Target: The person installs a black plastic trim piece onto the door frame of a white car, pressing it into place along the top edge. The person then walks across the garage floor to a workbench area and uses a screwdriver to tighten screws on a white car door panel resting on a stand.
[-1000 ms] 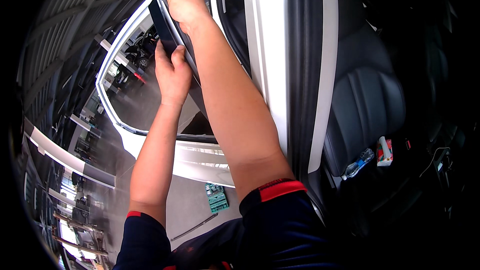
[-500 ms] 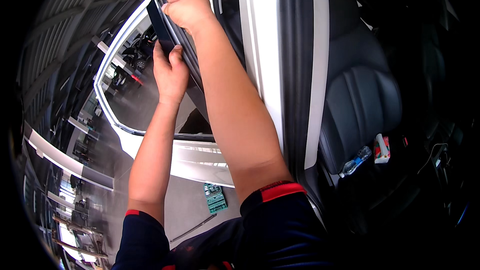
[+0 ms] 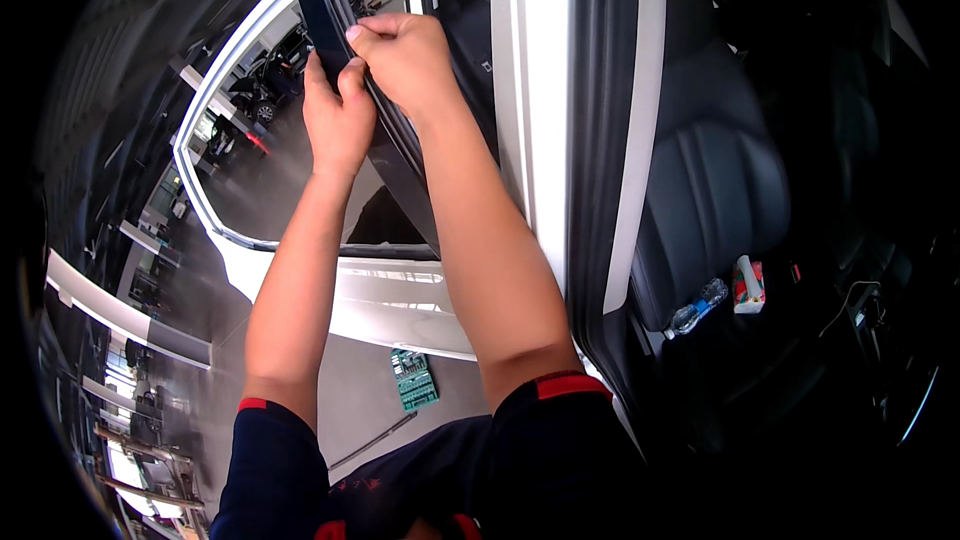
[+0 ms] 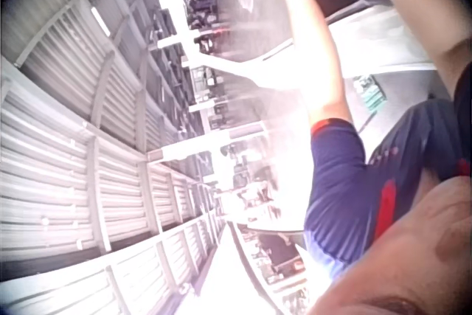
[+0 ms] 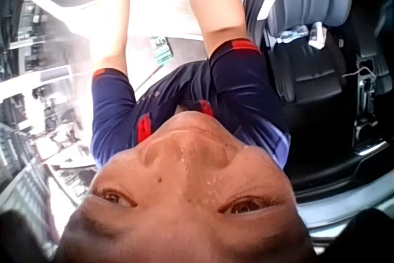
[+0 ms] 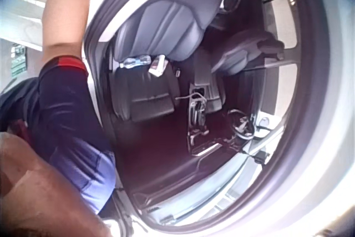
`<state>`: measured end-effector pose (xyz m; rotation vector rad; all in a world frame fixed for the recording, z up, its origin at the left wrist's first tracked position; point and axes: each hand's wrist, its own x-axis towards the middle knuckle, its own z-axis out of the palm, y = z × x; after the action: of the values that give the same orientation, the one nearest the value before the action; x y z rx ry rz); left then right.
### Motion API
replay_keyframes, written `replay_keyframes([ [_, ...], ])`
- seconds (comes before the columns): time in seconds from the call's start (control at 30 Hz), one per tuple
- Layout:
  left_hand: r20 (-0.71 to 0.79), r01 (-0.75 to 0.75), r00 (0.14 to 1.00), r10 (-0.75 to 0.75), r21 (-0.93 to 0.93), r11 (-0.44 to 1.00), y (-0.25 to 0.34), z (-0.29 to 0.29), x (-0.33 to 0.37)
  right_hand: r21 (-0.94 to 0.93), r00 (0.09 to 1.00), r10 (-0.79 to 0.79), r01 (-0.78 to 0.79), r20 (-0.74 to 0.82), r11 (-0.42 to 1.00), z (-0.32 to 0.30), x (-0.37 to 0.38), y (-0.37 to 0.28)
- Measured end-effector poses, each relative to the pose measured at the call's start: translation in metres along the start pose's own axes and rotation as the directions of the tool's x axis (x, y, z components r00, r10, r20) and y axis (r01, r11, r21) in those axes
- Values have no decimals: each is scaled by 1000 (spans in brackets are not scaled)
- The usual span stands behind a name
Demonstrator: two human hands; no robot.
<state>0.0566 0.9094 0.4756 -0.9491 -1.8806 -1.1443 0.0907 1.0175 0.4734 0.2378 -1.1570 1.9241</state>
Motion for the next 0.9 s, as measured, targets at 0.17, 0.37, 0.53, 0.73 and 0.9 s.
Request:
replay_keyframes([
  [0.17,25,69,997,-71,58,996,-3,-2,-4,3,998,58,-58,10,998,-5,-17,2],
  [0.37,-41,-69,997,68,-21,997,-6,5,5,-84,979,148,-160,-140,983,-21,-77,5],
  [0.53,-67,-74,995,69,-83,994,-4,10,4,-130,925,366,-377,-100,917,-25,-84,-13],
  [0.73,-110,-133,986,123,-85,987,3,9,1,-360,926,377,-342,30,868,-54,-98,6],
  [0.9,-91,-121,989,115,-63,991,-5,20,1,-525,938,320,-209,130,825,-59,-118,14],
])
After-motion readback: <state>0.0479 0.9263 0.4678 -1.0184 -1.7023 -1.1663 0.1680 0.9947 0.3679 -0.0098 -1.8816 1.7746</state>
